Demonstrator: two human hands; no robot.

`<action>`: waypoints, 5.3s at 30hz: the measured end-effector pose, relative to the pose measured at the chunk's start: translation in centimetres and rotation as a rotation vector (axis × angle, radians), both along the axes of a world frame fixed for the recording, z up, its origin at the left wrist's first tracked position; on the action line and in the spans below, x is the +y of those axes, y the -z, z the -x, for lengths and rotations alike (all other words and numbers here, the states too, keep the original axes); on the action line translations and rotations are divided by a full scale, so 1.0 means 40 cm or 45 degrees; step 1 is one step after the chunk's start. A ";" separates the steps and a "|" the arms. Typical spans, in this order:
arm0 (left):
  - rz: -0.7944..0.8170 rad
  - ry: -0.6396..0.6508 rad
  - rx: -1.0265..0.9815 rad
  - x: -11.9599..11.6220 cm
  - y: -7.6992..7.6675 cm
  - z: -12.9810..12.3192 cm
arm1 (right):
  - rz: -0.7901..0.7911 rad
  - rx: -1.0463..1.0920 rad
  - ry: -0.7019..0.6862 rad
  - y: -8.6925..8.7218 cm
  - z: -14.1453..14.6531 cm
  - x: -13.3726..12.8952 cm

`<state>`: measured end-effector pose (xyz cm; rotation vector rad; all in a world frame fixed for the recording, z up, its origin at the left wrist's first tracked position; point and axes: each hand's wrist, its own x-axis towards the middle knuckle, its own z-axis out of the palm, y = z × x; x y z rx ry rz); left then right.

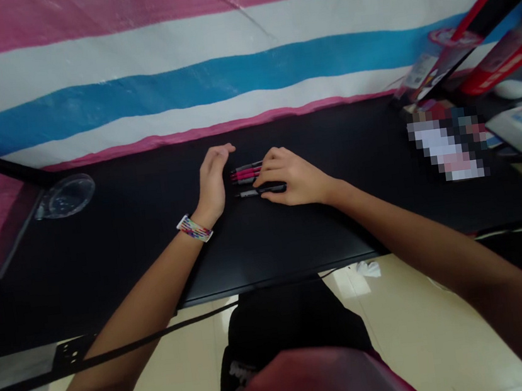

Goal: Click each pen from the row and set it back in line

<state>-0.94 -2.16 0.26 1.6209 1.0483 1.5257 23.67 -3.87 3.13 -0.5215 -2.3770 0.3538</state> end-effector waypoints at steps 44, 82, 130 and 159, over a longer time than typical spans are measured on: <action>-0.187 -0.094 0.531 -0.042 -0.088 0.033 | 1.006 0.899 0.315 0.010 -0.014 0.053; 0.031 -0.149 0.252 -0.009 -0.076 0.051 | 1.149 0.967 0.293 0.001 -0.044 0.073; -0.083 0.086 0.275 0.000 -0.067 0.060 | 1.302 0.965 0.328 -0.004 -0.041 0.064; -0.035 -0.045 0.260 -0.029 -0.093 0.040 | 1.660 1.085 0.045 -0.028 -0.041 0.053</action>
